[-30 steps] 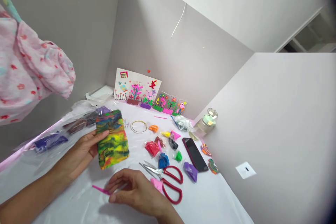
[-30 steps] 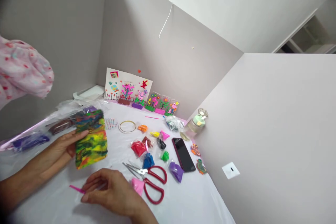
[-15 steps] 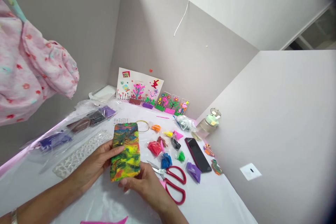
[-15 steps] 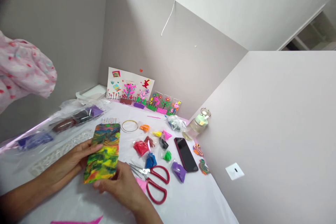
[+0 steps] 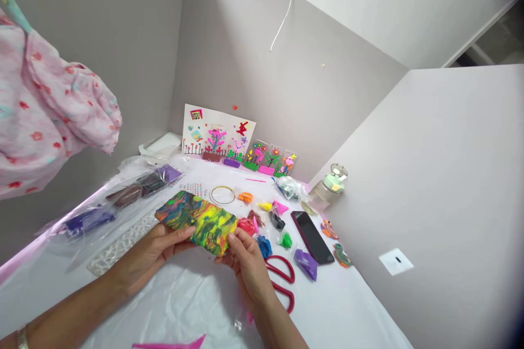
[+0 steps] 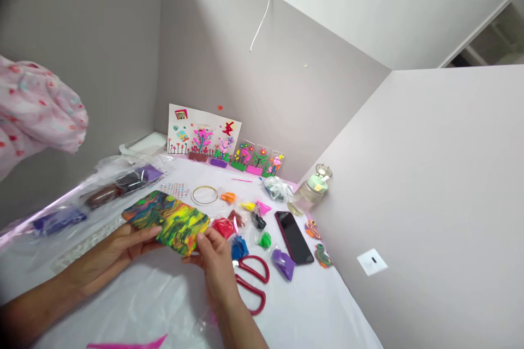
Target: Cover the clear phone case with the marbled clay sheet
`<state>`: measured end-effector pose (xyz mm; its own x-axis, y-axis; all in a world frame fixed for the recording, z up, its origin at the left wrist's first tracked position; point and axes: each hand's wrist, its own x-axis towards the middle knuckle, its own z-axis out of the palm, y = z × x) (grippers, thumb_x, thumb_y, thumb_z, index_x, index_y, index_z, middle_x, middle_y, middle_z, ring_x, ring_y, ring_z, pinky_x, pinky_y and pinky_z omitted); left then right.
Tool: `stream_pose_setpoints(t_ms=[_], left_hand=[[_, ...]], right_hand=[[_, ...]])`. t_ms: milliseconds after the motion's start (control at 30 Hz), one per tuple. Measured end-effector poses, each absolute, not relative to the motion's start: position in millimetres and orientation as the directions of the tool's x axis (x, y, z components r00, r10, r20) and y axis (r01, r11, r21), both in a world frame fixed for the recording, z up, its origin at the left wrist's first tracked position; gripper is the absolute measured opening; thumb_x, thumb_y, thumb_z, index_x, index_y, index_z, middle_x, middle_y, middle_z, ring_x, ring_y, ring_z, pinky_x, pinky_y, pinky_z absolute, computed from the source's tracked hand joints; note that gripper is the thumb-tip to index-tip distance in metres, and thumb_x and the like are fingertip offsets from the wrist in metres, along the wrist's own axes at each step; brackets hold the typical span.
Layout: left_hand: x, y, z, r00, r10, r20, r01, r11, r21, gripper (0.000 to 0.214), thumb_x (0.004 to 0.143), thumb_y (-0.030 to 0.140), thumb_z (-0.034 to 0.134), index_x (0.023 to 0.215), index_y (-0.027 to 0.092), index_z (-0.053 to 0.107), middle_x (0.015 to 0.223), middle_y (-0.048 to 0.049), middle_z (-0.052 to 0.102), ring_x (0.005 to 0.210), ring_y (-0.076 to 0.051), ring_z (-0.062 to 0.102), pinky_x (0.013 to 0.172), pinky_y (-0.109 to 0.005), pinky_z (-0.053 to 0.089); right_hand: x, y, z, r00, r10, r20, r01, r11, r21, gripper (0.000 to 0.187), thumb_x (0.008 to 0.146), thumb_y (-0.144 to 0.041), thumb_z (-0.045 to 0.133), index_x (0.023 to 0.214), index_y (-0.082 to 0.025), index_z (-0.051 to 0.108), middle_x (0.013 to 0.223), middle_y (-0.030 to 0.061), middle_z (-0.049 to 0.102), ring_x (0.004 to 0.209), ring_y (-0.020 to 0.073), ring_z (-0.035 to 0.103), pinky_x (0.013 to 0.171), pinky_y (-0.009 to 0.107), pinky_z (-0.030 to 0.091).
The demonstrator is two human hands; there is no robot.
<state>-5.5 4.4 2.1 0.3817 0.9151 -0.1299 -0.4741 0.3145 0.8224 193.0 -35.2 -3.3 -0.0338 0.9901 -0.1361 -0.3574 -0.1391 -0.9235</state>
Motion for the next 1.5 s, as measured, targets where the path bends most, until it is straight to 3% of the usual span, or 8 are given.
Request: stream_pose_setpoints(t_ms=[300,500,633,800,900,1033,1267,1500], left_hand=[[-7,3,6,0.45,0.88,-0.153,-0.439,0.367,0.82,0.036,0.078,0.025,0.087,0.113,0.017,0.078,0.126,-0.0105,0.077,0.118,-0.031,0.072,0.098,-0.035,0.06],[-17,16,7,0.342,0.925,-0.168,-0.562,0.344,0.752,0.023,0.089,0.032,0.078,0.108,0.018,0.079,0.111,-0.0093,0.082,0.091,-0.022,0.078,0.081,-0.025,0.064],[-20,21,2,0.39,0.898,-0.205,-0.521,0.399,0.754,0.016,0.089,0.023,0.078,0.105,0.021,0.078,0.107,-0.0061,0.081,0.082,-0.018,0.077,0.074,-0.023,0.065],[-11,12,0,0.467,0.869,-0.162,-0.454,0.393,0.799,0.023,0.087,0.027,0.08,0.109,0.022,0.075,0.11,-0.0048,0.081,0.093,-0.019,0.077,0.085,-0.026,0.063],[-6,4,0,0.563,0.817,-0.128,-0.361,0.382,0.851,0.031,0.086,0.028,0.081,0.115,0.021,0.073,0.116,-0.0067,0.079,0.11,-0.024,0.073,0.099,-0.03,0.057],[-6,1,-3,0.703,0.707,-0.074,-0.285,0.375,0.882,0.045,0.08,0.032,0.086,0.12,0.019,0.071,0.116,-0.0104,0.079,0.116,-0.03,0.07,0.104,-0.038,0.052],[-3,3,-11,0.641,0.76,-0.111,-0.268,0.356,0.895,0.036,0.085,0.034,0.081,0.115,0.018,0.07,0.119,-0.0105,0.078,0.099,-0.027,0.076,0.089,-0.035,0.058],[5,3,-26,0.645,0.76,-0.081,-0.328,0.371,0.869,0.041,0.079,0.03,0.087,0.115,0.018,0.07,0.112,-0.01,0.08,0.097,-0.03,0.078,0.089,-0.039,0.06]], right_hand=[[194,-36,0,-0.06,0.993,-0.102,-0.342,-0.116,-0.933,0.041,0.075,-0.043,0.086,0.111,-0.025,0.078,0.1,0.0046,0.078,0.083,0.0204,0.071,0.071,0.032,0.058],[206,-32,10,0.0,0.996,-0.094,-0.39,-0.087,-0.917,0.041,0.077,-0.038,0.085,0.113,-0.021,0.075,0.098,0.0046,0.078,0.074,0.0139,0.07,0.062,0.022,0.056],[213,-29,13,0.022,0.998,-0.067,-0.418,-0.051,-0.907,0.037,0.08,-0.044,0.083,0.108,-0.021,0.075,0.096,0.0043,0.077,0.073,0.0125,0.067,0.054,0.018,0.051],[208,-29,12,0.092,0.996,-0.015,-0.532,0.036,-0.846,0.041,0.077,-0.049,0.085,0.107,-0.024,0.075,0.11,0.0055,0.078,0.094,0.0179,0.072,0.083,0.029,0.057],[199,-33,11,-0.018,1.0,-0.003,-0.462,-0.012,-0.887,0.041,0.072,-0.034,0.089,0.108,-0.021,0.075,0.108,0.0069,0.079,0.095,0.0222,0.074,0.089,0.034,0.056],[193,-38,11,-0.061,0.998,-0.006,-0.366,-0.028,-0.93,0.038,0.071,-0.032,0.088,0.104,-0.017,0.077,0.095,0.0062,0.081,0.084,0.0237,0.074,0.082,0.035,0.057],[191,-40,12,-0.15,0.989,0.015,-0.291,-0.03,-0.956,0.034,0.073,-0.034,0.088,0.104,-0.022,0.08,0.094,0.0027,0.081,0.084,0.0227,0.073,0.085,0.034,0.054],[190,-40,6,-0.082,0.997,0.005,-0.199,-0.012,-0.98,0.029,0.08,-0.042,0.081,0.098,-0.02,0.082,0.086,0.0027,0.078,0.078,0.0191,0.067,0.076,0.029,0.049]])
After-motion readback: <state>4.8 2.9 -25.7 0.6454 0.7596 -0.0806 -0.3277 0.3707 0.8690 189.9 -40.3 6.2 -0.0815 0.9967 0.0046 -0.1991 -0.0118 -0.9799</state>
